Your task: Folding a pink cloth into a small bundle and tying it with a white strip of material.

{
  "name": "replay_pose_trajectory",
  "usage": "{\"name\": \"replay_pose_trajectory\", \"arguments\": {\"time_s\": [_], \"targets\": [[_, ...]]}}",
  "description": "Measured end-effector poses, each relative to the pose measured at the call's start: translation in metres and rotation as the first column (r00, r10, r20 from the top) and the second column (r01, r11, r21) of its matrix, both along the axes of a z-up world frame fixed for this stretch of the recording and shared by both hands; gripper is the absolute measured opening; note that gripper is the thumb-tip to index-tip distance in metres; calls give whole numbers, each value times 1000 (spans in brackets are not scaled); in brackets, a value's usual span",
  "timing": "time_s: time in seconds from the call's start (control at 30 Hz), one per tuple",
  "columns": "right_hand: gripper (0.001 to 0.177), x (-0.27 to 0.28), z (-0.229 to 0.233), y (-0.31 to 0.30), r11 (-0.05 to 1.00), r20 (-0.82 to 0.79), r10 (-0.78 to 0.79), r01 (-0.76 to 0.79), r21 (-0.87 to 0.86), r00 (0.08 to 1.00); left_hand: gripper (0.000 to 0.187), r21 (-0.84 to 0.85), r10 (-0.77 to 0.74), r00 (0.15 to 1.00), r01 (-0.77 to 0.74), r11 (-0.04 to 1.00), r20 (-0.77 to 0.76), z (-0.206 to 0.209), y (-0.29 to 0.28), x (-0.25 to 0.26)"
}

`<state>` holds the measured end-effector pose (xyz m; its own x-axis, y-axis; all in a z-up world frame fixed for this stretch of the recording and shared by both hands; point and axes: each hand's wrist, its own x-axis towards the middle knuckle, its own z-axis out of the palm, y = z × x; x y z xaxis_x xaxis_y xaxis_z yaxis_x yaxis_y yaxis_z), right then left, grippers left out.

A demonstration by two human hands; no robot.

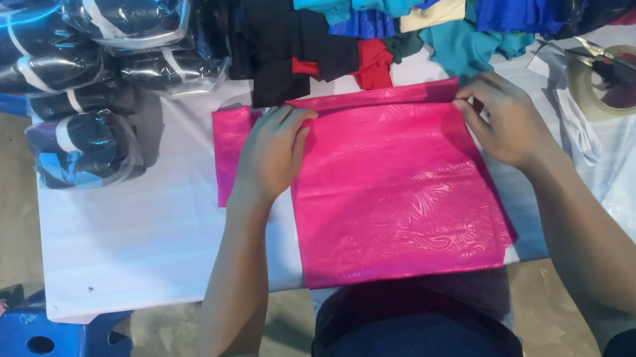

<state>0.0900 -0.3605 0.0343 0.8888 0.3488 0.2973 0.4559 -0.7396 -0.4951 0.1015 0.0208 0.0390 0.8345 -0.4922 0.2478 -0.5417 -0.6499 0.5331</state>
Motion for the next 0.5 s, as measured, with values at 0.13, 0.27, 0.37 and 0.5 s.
{"name": "replay_pose_trajectory", "arguments": {"time_s": [0.13,0.27,0.37,0.5], "targets": [[4,18,-8,4,999,22,2,-1,-38,1000,21,71,13,1000,-13,997,-4,-22,2,27],[7,26,-12,7,994,-15,-33,32,-106,999,21,196,94,995,-97,976,24,-34,-2,35],[8,23,-9,11,990,10,-63,63,-128,998,24,203,156,985,-167,965,72,-21,-10,25],[13,-3,4,15,978,34,-133,137,-158,991,25,73,227,967,-236,969,114,-7,-10,-6]]}}
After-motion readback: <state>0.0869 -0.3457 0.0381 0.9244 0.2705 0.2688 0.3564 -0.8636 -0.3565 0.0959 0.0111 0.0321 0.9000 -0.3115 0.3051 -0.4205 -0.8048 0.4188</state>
